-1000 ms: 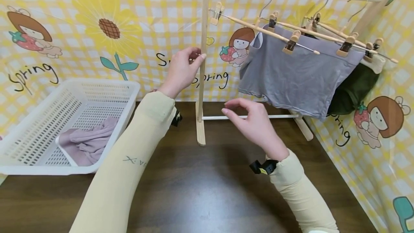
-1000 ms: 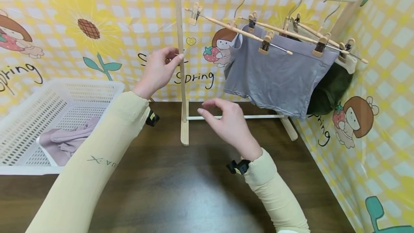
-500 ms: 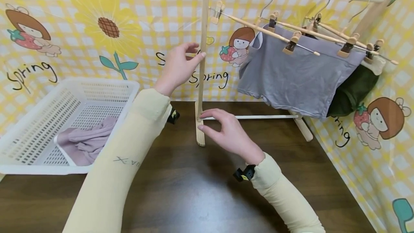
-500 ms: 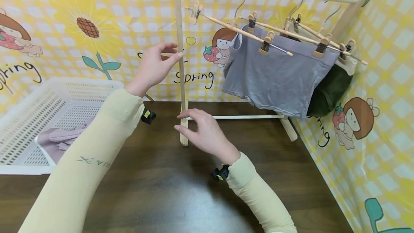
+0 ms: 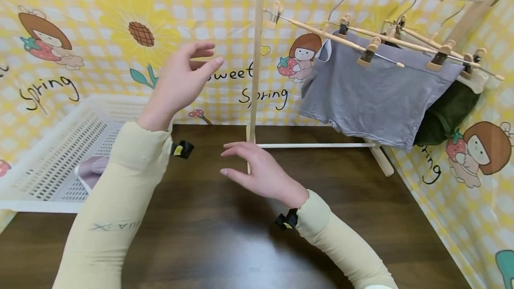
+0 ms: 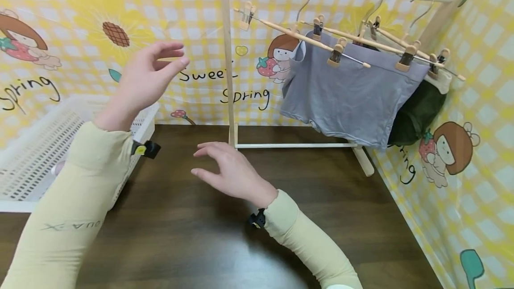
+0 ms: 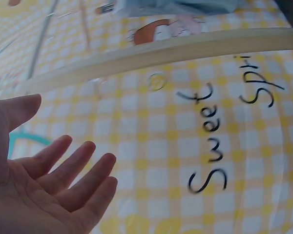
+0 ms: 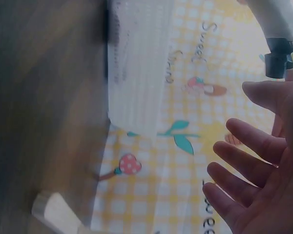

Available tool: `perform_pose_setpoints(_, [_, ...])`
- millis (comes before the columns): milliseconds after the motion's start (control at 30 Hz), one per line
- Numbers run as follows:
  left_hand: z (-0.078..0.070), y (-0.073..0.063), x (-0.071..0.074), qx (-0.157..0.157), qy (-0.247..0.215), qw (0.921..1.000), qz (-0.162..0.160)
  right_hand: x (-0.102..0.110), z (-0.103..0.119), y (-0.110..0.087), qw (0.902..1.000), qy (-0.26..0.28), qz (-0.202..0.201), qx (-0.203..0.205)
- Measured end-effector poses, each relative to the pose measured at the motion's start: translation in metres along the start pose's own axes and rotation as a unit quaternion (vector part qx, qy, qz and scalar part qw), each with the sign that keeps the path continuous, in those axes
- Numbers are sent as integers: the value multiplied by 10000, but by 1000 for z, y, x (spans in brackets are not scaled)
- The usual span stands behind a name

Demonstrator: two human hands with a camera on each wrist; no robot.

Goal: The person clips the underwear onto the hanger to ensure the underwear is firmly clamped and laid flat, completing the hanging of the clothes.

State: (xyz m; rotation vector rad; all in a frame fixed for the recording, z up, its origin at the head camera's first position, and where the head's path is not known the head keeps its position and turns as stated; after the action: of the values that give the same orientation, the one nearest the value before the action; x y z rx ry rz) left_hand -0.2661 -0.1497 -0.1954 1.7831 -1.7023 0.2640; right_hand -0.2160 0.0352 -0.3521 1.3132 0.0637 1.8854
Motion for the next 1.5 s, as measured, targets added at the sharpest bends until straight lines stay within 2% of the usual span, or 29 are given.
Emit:
perform_pose_setpoints(100, [6, -13, 15, 44, -114, 9998, -158, -9, 5, 3, 9997, -71, 218, 70])
perform_pose_setpoints(233, [16, -28, 32, 112, -144, 9993, -314, -19, 13, 10, 9991, -72, 302, 290])
perform_pose_setpoints(500, [28, -60, 63, 354, 182, 9983, -435, -36, 28, 24, 9970, -73, 508, 572])
perform_pose_setpoints(667, [35, -74, 78, 587, 370, 9964, -485, -53, 40, 31, 9943, -190, 761, 716])
perform_pose_setpoints(867, [40, -79, 93, 625, 448, 9948, -664, -78, 60, 39, 9874, -479, 1036, 1094])
perform_pose_setpoints(1000, [49, -82, 104, 766, 583, 9919, -830, -93, 75, 50, 9790, -927, 1329, 1240])
perform_pose_setpoints(1233, [66, -80, 116, 923, 910, 9876, -887, -123, 94, 66, 9507, -1980, 1744, 1632])
perform_pose_setpoints(1333, [74, -77, 120, 994, 832, 9878, -858, -134, 96, 67, 9439, -2043, 1872, 1796])
perform_pose_setpoints(1500, [88, -73, 126, 1168, 807, 9865, -810, -142, 91, 66, 9433, -1977, 1849, 1923])
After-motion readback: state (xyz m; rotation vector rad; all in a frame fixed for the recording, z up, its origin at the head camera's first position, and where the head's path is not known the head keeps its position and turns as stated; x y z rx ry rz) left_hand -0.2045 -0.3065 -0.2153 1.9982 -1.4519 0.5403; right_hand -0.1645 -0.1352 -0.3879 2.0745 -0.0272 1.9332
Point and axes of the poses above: each hand's wrist, its own y-axis towards the middle knuckle, its own x-axis out of the back of the hand, z = x × y, the point moved 3 cm from there along y, towards the middle knuckle, and after that the axes turned 4 degrees about x, right-handed, at the moved point
